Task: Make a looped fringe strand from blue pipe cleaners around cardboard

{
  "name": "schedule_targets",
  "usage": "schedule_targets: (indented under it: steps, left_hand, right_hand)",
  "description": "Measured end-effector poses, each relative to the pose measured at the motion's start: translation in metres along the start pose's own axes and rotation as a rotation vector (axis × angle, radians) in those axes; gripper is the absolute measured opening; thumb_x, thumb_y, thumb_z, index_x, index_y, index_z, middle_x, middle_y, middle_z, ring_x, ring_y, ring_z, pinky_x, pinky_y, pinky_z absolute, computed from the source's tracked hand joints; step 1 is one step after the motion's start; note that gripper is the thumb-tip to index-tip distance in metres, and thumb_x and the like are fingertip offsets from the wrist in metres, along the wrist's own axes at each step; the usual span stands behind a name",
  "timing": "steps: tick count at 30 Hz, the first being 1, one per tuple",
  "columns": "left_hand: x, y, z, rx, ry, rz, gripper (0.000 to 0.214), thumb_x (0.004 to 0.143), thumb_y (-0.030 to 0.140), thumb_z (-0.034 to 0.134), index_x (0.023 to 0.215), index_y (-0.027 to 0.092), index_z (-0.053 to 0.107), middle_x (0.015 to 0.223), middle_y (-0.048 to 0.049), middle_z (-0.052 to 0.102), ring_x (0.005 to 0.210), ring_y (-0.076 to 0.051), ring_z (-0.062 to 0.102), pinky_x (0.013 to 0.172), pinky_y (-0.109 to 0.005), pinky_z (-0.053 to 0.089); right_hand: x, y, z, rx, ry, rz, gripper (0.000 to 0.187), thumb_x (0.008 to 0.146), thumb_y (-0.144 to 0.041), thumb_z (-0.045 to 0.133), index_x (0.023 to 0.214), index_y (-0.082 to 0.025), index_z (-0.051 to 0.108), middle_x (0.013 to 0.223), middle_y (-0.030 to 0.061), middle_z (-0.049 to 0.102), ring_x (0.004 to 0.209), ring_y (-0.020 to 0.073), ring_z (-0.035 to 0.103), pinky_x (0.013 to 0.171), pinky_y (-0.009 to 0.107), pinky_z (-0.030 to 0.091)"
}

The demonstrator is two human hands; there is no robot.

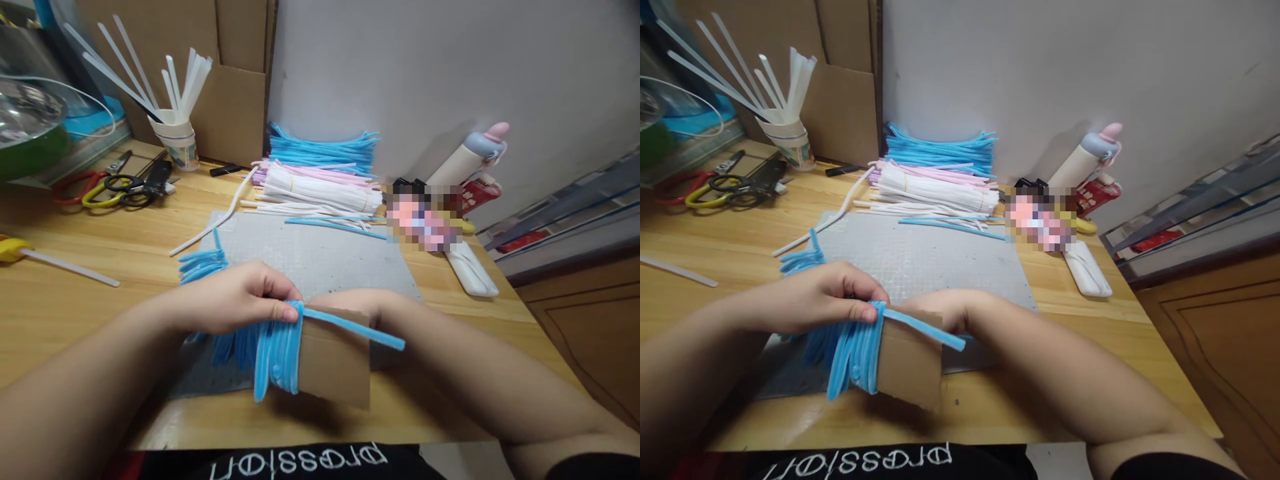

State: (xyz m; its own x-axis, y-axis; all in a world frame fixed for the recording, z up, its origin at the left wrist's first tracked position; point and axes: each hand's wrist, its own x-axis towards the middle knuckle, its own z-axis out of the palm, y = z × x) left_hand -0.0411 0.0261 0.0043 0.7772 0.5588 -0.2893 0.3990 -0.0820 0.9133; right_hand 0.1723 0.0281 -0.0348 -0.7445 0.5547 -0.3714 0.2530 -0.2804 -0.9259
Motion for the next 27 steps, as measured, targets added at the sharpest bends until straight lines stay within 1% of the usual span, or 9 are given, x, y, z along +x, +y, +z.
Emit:
schedule_targets:
  steps: [3, 5, 8, 12, 14, 16, 22, 24, 27]
  left_hand:
    - [-0.001, 0.001, 0.0, 0.105, 0.002, 0.02, 0.029, 0.085, 0.043, 0.055, 0.09, 0.021, 0.074, 0.073, 0.0002, 0.066, 0.064, -0.014, 0.055, 0.058, -0.021, 0.041]
    - [-0.002, 0.001, 0.0, 0.158, 0.041, 0.01, 0.031, 0.086, 0.043, 0.053, 0.093, 0.021, 0.074, 0.073, 0.0001, 0.067, 0.064, -0.014, 0.054, 0.057, -0.021, 0.039]
    - [-0.002, 0.0, 0.0, 0.229, 0.069, -0.023, 0.032, 0.085, 0.045, 0.053, 0.091, 0.021, 0.074, 0.069, 0.0008, 0.064, 0.061, -0.013, 0.052, 0.053, -0.02, 0.035]
    - [0.0, -0.002, 0.002, 0.279, 0.08, -0.055, 0.031, 0.084, 0.044, 0.054, 0.086, 0.02, 0.073, 0.062, 0.0023, 0.058, 0.056, -0.012, 0.046, 0.05, -0.02, 0.03]
    - [0.001, -0.003, 0.003, 0.282, 0.094, -0.06, 0.03, 0.082, 0.043, 0.056, 0.076, 0.019, 0.072, 0.056, 0.0034, 0.052, 0.052, -0.011, 0.042, 0.047, -0.02, 0.027]
    - [0.002, -0.004, 0.004, 0.277, 0.101, -0.061, 0.03, 0.08, 0.043, 0.058, 0.07, 0.018, 0.07, 0.053, 0.004, 0.048, 0.05, -0.01, 0.039, 0.046, -0.02, 0.026]
    - [0.002, -0.006, 0.003, 0.301, 0.144, -0.1, 0.033, 0.08, 0.047, 0.056, 0.075, 0.018, 0.071, 0.056, 0.0029, 0.052, 0.051, -0.011, 0.041, 0.047, -0.021, 0.027]
    - [0.003, -0.006, 0.003, 0.318, 0.148, -0.111, 0.034, 0.081, 0.048, 0.055, 0.072, 0.018, 0.068, 0.055, 0.0031, 0.049, 0.051, -0.011, 0.039, 0.045, -0.021, 0.025]
    - [0.004, -0.006, 0.004, 0.28, 0.143, -0.12, 0.036, 0.08, 0.049, 0.054, 0.066, 0.018, 0.063, 0.054, 0.0038, 0.044, 0.05, -0.011, 0.035, 0.044, -0.021, 0.024]
  right_hand:
    - [0.011, 0.0, 0.001, 0.097, -0.242, 0.26, 0.021, 0.059, -0.027, 0.078, 0.064, -0.013, 0.063, 0.054, -0.0013, 0.061, 0.05, 0.01, 0.056, 0.045, 0.019, 0.044]
    - [0.014, -0.005, 0.0, 0.177, -0.308, 0.374, 0.021, 0.061, -0.03, 0.075, 0.065, -0.013, 0.063, 0.053, -0.001, 0.061, 0.049, 0.0096, 0.056, 0.044, 0.018, 0.043]
    - [0.014, -0.02, -0.006, 0.233, -0.295, 0.464, 0.017, 0.062, -0.027, 0.069, 0.068, -0.013, 0.063, 0.052, -0.0023, 0.059, 0.043, 0.0072, 0.051, 0.039, 0.016, 0.038]
    - [0.013, -0.038, -0.013, 0.163, -0.195, 0.518, 0.012, 0.062, -0.025, 0.061, 0.065, -0.014, 0.057, 0.047, -0.0071, 0.047, 0.035, 0.0022, 0.034, 0.032, 0.013, 0.02]
    - [0.012, -0.044, -0.015, 0.124, -0.201, 0.497, 0.017, 0.066, -0.028, 0.063, 0.063, -0.014, 0.053, 0.048, -0.008, 0.042, 0.036, 0.0009, 0.027, 0.034, 0.013, 0.013]
    - [0.012, -0.049, -0.016, 0.058, -0.214, 0.45, 0.021, 0.067, -0.03, 0.066, 0.063, -0.014, 0.053, 0.051, -0.0079, 0.042, 0.038, 0.0007, 0.026, 0.036, 0.015, 0.011]
    - [0.006, -0.055, -0.015, -0.22, -0.15, 0.256, 0.017, 0.07, -0.032, 0.064, 0.072, -0.015, 0.06, 0.052, -0.0075, 0.044, 0.045, 0.0043, 0.031, 0.04, 0.018, 0.02]
    - [0.0, -0.059, -0.008, -0.459, -0.082, 0.147, 0.015, 0.074, -0.029, 0.063, 0.078, -0.015, 0.064, 0.057, -0.0049, 0.051, 0.05, 0.0061, 0.038, 0.044, 0.019, 0.026]
    - [-0.011, -0.064, 0.008, -0.967, 0.109, -0.033, 0.011, 0.076, -0.023, 0.061, 0.083, -0.016, 0.067, 0.069, 0.0003, 0.062, 0.06, 0.0107, 0.049, 0.051, 0.023, 0.03]
